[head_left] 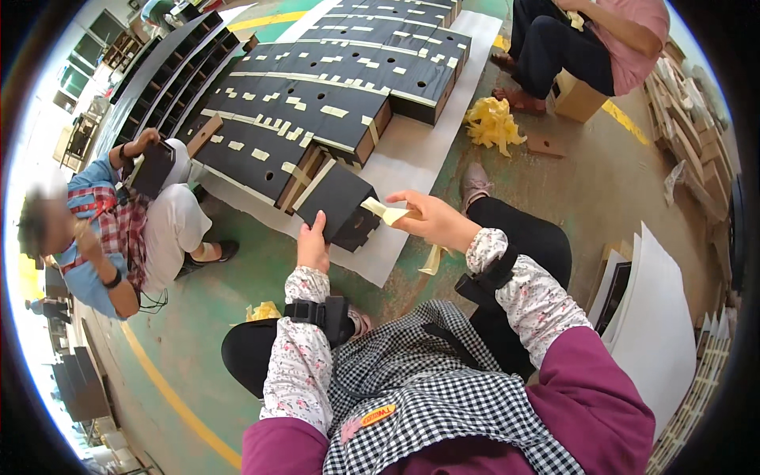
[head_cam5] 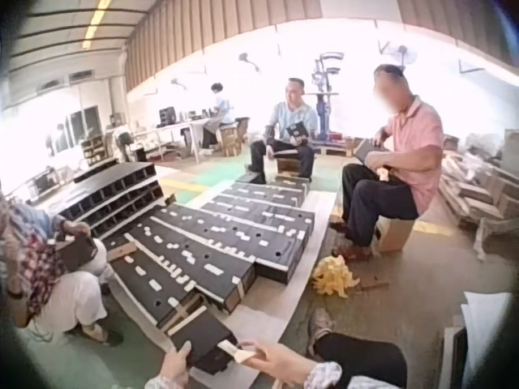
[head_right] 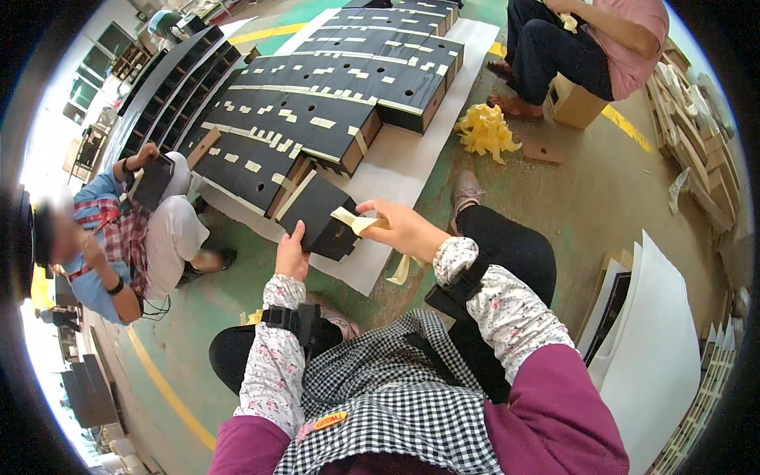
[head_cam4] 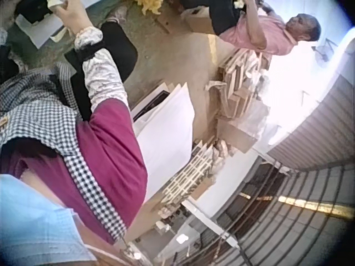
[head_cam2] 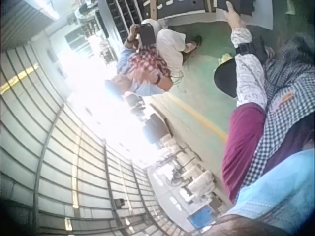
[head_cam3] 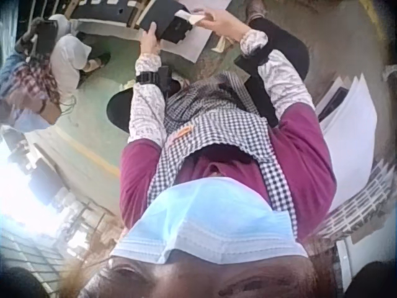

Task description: The person sits on the floor in a workshop and assembles small black boxes. They apply yellow tape to the edges of the boxes and place them on a white sheet. The person handles the boxes one at a time, using their hands to manipulate the tape and position the items.

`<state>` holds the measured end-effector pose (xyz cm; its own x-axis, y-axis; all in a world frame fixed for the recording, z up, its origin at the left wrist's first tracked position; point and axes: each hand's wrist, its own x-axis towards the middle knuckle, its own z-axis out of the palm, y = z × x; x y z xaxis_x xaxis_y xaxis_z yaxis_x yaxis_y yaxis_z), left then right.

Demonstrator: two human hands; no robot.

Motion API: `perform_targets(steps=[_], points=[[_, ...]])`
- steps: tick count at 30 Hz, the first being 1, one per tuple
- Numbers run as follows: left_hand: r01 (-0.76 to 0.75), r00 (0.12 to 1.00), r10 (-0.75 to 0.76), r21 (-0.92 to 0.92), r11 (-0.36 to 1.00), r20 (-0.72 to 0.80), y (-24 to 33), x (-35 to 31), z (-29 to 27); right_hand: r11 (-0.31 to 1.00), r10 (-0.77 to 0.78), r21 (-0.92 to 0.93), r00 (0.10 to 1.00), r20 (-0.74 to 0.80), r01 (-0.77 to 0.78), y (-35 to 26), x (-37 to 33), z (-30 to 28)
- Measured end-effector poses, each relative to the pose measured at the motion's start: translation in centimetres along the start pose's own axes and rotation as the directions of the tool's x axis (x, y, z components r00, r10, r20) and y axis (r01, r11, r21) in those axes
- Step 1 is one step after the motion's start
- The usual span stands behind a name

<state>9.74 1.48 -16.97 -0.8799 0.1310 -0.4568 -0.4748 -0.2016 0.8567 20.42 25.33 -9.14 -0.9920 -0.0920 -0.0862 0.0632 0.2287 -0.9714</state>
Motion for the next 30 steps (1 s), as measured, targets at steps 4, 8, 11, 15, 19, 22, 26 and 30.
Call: perform_targets(steps=[4,8,11,15,19,22,26,30], points=[[-0.057,0.967,0.026,0.115,0.992,0.252,1.4,3.2,-3.3,0.998,0.045,-0.048,0.999,-0.011,-0.045,0.9,0.0,-0.4],[-0.27,0.942,0.018,0.721,0.638,0.336,6.4,4.4,-1.9,0.997,0.071,-0.009,0.993,-0.094,-0.072,1.8,0.0,-0.8],[-0.444,0.882,0.007,0.826,0.347,0.472,6.9,8.2,-1.7,1.0,0.017,0.018,0.991,-0.136,-0.015,2.4,0.4,0.3],[-0.517,0.855,-0.026,0.844,-0.141,0.519,7.6,8.3,3.3,1.0,0.005,-0.014,0.982,-0.19,-0.007,3.3,0.7,0.6],[-0.421,0.8,0.2,0.766,-0.487,0.566,5.9,6.8,5.2,0.998,-0.022,-0.065,0.975,-0.221,0.008,3.7,1.0,1.2],[-0.345,0.883,0.233,0.9,-0.267,0.408,2.4,3.6,8.1,0.998,0.018,-0.061,0.974,-0.226,-0.032,3.3,0.8,0.7],[-0.402,0.789,0.365,0.864,-0.303,0.494,0.2,0.6,8.5,0.997,0.009,-0.069,0.97,-0.244,-0.027,3.8,0.8,1.3],[-0.757,0.609,0.151,0.627,-0.184,0.779,2.3,0.6,5.6,0.996,0.049,-0.069,0.981,-0.19,-0.063,3.7,0.7,1.0]])
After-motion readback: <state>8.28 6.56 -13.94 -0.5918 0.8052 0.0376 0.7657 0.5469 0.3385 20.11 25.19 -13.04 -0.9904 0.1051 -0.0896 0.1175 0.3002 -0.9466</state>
